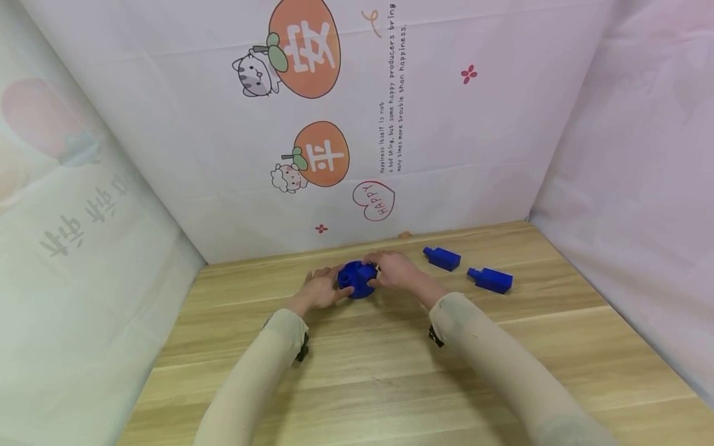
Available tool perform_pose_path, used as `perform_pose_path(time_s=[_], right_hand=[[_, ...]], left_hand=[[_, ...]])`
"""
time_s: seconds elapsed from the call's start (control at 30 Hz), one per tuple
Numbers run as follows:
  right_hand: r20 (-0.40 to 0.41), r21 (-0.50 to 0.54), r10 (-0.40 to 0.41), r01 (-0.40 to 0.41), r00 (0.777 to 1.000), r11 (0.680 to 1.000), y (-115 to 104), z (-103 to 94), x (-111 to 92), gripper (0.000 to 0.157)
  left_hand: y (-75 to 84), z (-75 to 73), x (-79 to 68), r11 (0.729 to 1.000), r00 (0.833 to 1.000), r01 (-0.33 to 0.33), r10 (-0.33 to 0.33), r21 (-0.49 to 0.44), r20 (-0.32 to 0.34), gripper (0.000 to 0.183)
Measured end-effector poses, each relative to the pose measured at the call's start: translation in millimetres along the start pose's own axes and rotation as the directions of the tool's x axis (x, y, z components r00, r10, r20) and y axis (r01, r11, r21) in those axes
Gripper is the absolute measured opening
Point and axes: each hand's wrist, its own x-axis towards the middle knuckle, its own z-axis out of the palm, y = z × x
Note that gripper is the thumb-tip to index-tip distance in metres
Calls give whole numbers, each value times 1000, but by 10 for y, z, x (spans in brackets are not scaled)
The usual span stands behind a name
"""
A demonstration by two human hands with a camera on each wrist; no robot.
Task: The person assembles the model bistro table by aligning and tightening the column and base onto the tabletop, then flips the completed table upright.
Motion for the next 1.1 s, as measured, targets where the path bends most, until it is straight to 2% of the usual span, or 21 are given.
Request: perform_pose_path(time_s=[0.27,0.47,0.6,0.7,0.83,0.9,1.1], right_hand=[[77,68,69,-74,995,995,94,-79,-45,59],[90,42,102,-106,991,993,186,-134,-83,58],[83,27,112,-114,990,993,279,-148,-109,56],[73,22,136,-138,988,990,349,-164,-136,54],[78,13,147,-148,986,989,424,-161,-171,54],[87,15,149,-151,985,988,448,-149,-188,54],[76,8,178,-179,981,984,513,-145,-250,54]], left_hand=[[85,42,10,1000,999,10,-11,-17,-45,97],[100,64,32,999,994,35,-36,-5,-105,99],[109,34,58,999,995,27,-30,-32,-94,95],[113,32,80,999,996,31,-34,-40,-85,100],[89,107,112,999,994,53,-52,7,-99,109],[77,149,115,998,993,60,-57,22,-105,108],[90,176,108,998,992,63,-64,-12,-105,106]])
